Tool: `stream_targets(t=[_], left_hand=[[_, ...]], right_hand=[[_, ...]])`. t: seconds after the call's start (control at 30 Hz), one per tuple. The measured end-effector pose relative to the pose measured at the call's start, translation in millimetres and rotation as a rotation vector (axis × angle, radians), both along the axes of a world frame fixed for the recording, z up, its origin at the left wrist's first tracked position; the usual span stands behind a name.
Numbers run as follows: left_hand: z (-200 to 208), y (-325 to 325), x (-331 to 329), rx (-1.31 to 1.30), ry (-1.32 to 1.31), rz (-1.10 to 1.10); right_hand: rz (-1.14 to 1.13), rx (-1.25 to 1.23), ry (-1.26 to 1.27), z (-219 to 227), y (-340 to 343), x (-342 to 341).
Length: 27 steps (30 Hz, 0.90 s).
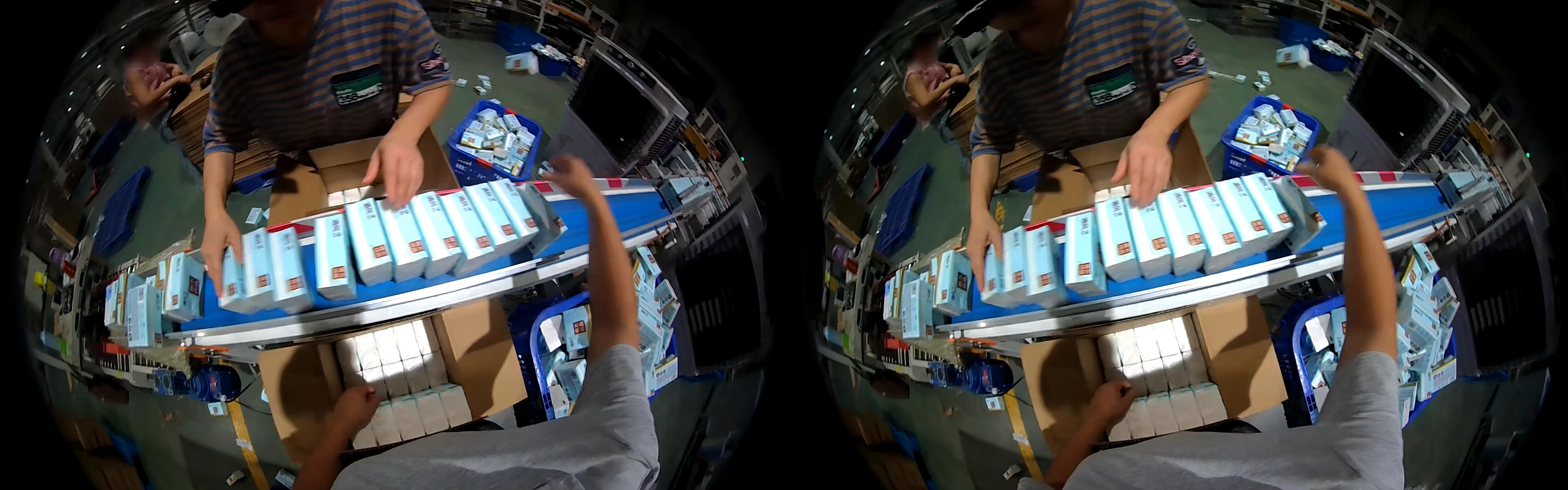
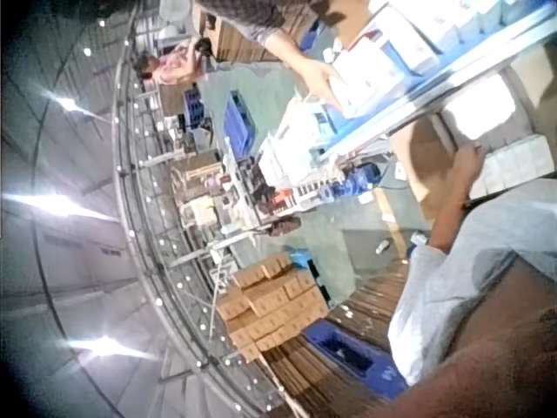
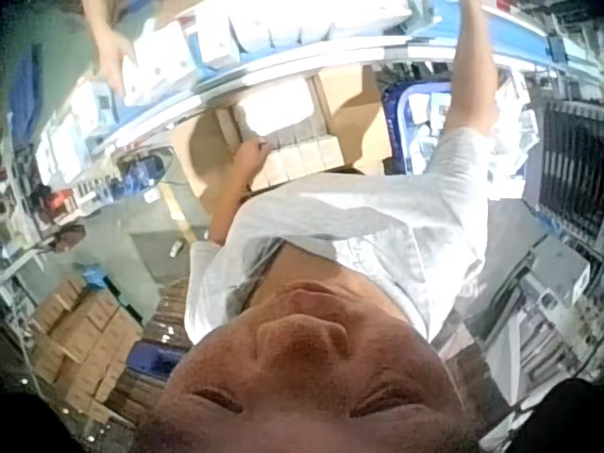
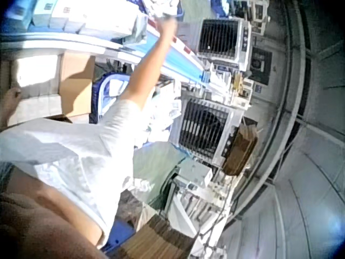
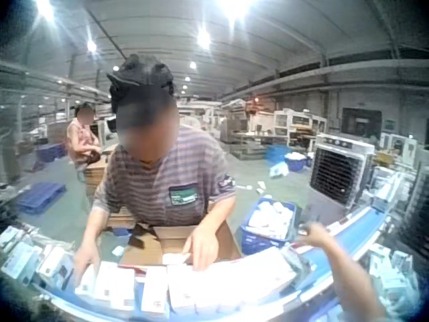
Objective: The person assembles a cardboard box and fills it with smaller white-and-blue packages from a conveyor belt, arranging them in multiple layers.
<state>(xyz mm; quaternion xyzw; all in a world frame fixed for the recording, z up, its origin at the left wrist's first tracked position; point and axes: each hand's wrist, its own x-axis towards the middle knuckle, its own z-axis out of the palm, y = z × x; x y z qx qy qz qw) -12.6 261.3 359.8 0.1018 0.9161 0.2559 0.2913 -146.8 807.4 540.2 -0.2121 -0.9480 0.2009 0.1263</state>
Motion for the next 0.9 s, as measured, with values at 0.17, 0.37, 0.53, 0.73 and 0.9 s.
stream_targets(t=[0.17,0.37,0.53,0.73,0.9], left_hand=[[-3.6,0.8,-2.1,0.044,-0.022,0.017],[-12.5,1.5,-5.1,-0.017,-0.022,-0.025],[-18.3,-0.3,-5.5,0.037,-0.048,0.003],[-2.8,8.0,-5.3,-0.057,-0.006,-0.033],[-5.3,5.4,-2.9,-0.035,0.037,-0.032]], right_hand=[[-0.006,-0.297,0.012,-40.1,-25.5,44.7],[0.017,-0.588,-0.024,-34.0,-15.6,83.8],[0.144,-0.713,-0.022,-32.2,-18.5,89.0],[0.199,-0.783,0.016,-44.9,-10.0,88.2],[0.203,-0.729,0.037,-43.8,-15.7,89.4]])
